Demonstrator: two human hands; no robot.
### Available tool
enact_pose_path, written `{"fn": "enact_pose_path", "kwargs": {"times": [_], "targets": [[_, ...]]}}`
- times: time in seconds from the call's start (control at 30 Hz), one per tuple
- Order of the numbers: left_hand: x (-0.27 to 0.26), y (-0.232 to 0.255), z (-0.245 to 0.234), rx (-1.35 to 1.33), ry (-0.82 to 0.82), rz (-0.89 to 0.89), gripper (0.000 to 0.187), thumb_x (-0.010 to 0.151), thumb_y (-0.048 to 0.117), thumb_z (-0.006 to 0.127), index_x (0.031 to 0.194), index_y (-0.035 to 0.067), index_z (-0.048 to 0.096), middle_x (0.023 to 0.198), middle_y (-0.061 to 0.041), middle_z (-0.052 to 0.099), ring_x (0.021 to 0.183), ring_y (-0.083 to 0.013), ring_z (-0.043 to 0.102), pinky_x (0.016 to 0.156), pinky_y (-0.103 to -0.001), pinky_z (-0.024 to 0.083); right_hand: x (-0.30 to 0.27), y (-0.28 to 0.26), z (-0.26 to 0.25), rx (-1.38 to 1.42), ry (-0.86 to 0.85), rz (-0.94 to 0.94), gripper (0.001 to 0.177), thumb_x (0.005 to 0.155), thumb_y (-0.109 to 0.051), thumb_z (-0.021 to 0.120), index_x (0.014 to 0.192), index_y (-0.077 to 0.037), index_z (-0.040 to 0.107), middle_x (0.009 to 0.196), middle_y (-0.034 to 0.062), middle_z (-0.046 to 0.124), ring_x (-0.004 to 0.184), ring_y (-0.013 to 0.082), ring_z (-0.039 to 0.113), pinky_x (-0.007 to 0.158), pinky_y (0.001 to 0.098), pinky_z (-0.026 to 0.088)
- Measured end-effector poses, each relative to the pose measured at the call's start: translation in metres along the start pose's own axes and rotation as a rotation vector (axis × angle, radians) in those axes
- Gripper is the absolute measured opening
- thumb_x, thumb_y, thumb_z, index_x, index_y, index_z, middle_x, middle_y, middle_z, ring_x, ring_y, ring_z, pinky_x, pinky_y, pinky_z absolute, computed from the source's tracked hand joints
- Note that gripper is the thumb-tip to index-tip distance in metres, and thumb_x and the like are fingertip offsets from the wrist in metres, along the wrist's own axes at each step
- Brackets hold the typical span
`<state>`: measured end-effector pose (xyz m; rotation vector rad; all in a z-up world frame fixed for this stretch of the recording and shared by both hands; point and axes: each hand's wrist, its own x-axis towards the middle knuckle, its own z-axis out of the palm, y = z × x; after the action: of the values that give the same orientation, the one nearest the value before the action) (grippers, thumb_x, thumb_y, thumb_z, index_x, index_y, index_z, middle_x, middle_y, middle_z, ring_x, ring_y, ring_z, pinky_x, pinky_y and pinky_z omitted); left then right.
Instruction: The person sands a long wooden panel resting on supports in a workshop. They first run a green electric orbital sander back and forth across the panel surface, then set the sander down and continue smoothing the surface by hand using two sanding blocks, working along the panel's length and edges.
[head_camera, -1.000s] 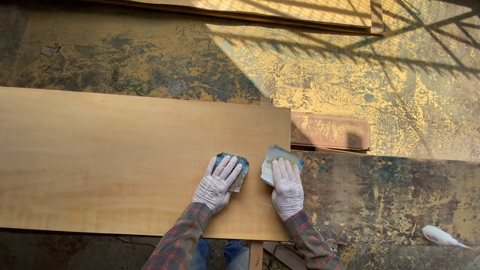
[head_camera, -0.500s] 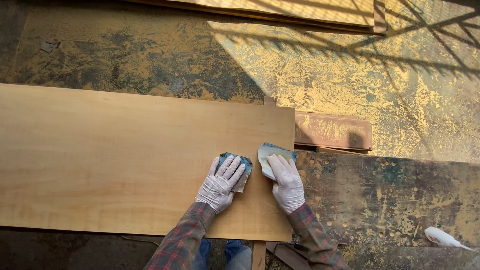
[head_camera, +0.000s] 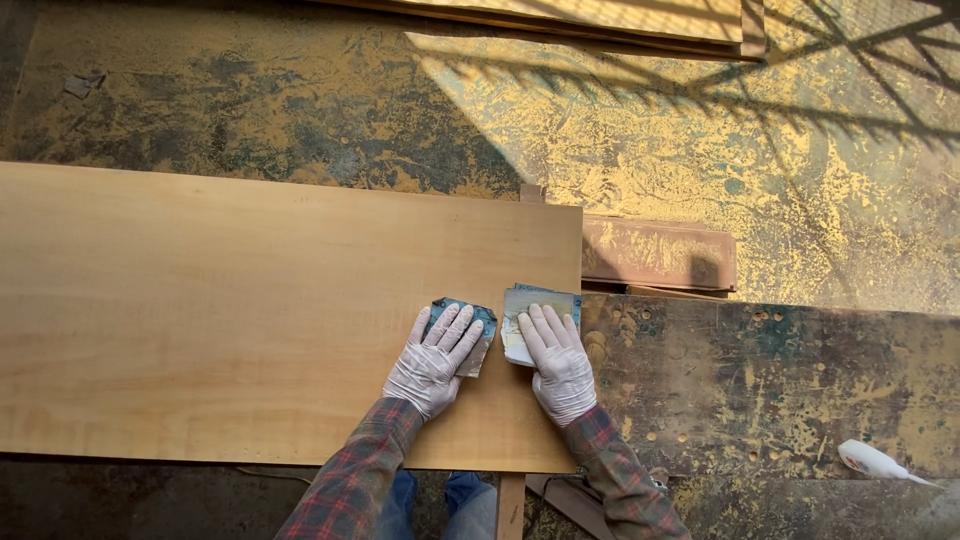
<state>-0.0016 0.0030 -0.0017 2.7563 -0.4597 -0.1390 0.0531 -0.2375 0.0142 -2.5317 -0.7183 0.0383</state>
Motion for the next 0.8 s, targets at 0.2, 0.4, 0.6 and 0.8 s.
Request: {"fn": "enact_pose_path", "kwargs": {"times": [0.2, 0.4, 0.6, 0.8], "targets": [[0.002, -0.001, -0.004, 0.019, -0.033, -0.007, 0.077, 0.08, 0.02, 0.067, 0.152, 0.014, 0.042, 0.162, -0.011, 0.035, 0.15, -0.0295, 0.031, 0.123, -0.057, 0.016, -0.006, 0.013, 0.008, -0.167, 0.107, 0.046, 0.07, 0.071, 0.009, 0.059, 0.14, 0.001, 0.055, 0.147, 0.0219, 0.054, 0.138, 0.0403, 0.049, 0.116, 0.0563, 0.036], [0.001, -0.001, 0.008, -0.038, 0.011, -0.001, 0.076, 0.082, 0.019, 0.067, 0.153, 0.013, 0.04, 0.163, -0.011, 0.034, 0.151, -0.0305, 0.03, 0.123, -0.058, 0.016, -0.001, -0.004, 0.014, -0.147, 0.064, 0.006, 0.07, 0.07, 0.007, 0.056, 0.14, 0.001, 0.057, 0.146, 0.0207, 0.055, 0.137, 0.0389, 0.052, 0.116, 0.0548, 0.038], [-0.014, -0.004, 0.006, 0.077, 0.022, -0.243, 0.079, 0.081, 0.016, 0.066, 0.155, 0.014, 0.038, 0.164, -0.011, 0.031, 0.152, -0.0307, 0.027, 0.123, -0.06, 0.013, -0.007, -0.011, 0.029, -0.199, 0.161, 0.055, 0.062, 0.077, 0.005, 0.058, 0.139, 0.003, 0.057, 0.145, 0.0233, 0.056, 0.138, 0.0383, 0.051, 0.117, 0.0565, 0.035], [-0.056, -0.014, -0.009, 0.107, -0.028, -0.251, 0.08, 0.081, 0.015, 0.064, 0.156, 0.021, 0.036, 0.166, -0.008, 0.029, 0.153, -0.0286, 0.024, 0.123, -0.061, 0.01, 0.017, -0.031, 0.034, -0.16, 0.118, -0.065, 0.065, 0.075, 0.006, 0.056, 0.139, 0.002, 0.057, 0.146, 0.0202, 0.057, 0.137, 0.0367, 0.052, 0.117, 0.0553, 0.034]]}}
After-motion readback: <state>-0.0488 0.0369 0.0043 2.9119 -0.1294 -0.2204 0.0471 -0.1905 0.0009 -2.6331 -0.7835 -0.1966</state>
